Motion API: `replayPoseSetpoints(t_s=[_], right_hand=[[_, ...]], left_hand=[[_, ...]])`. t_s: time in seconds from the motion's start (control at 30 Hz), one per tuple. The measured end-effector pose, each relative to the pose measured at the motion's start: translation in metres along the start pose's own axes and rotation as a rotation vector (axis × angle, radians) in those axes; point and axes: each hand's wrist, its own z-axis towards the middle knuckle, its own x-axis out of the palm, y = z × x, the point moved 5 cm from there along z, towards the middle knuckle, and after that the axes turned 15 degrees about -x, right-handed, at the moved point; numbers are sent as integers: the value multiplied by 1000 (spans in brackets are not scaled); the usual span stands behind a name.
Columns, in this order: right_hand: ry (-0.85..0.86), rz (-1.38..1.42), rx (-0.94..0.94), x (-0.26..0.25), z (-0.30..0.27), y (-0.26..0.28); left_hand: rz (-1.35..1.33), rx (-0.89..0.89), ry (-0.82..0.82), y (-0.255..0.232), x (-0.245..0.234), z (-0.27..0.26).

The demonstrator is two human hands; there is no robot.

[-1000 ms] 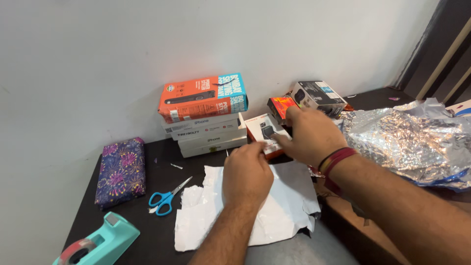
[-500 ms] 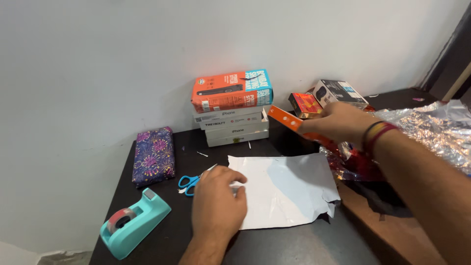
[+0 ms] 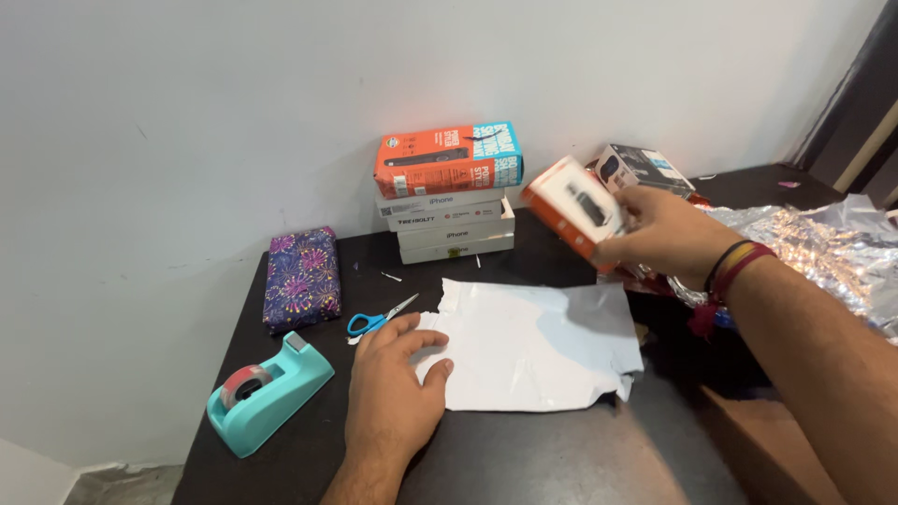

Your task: The person wraps a small box with patterned wrapping paper, folds the edges, and secures them with tape. They then cut a piece of white paper with scissors, preparing it for use as a gift tag or label.

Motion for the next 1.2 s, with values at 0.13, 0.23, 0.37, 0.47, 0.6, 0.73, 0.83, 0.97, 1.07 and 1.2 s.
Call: replayPoseSetpoints(t_s=[0.13,0.23,0.37,0.47,0.6,0.73,0.83,0.97,1.07,1.2], right_hand=[[-80,496,119,-8,7,-26],[-45,601,154,-12,10,-43],[81,545,87,-11,12,-49],[242,546,-8,0,6,-32],[332,217,-117,26,-13,7],[369,-255,-90,41,-34,36],[180,-527,-387,43,-36,64],[334,-228,-538,60,-45,67],[395,-198,-467,79,-55,54],[335,-168,-460,79,-59,47]], left_hand=[[35,-27,23,0,1,2],[44,-47,36,-1,2,2],[33,-23,19,-1,2,4],[8,4,6,3,3,2],[-21,77,-38,1,1,6],[-86,51,-94,5,1,1],[-76,50,-138,3,-3,-2],[-102,20,-133,3,-7,-6],[-167,-27,-125,4,-11,-6],[-306,-81,-109,7,-16,-4]])
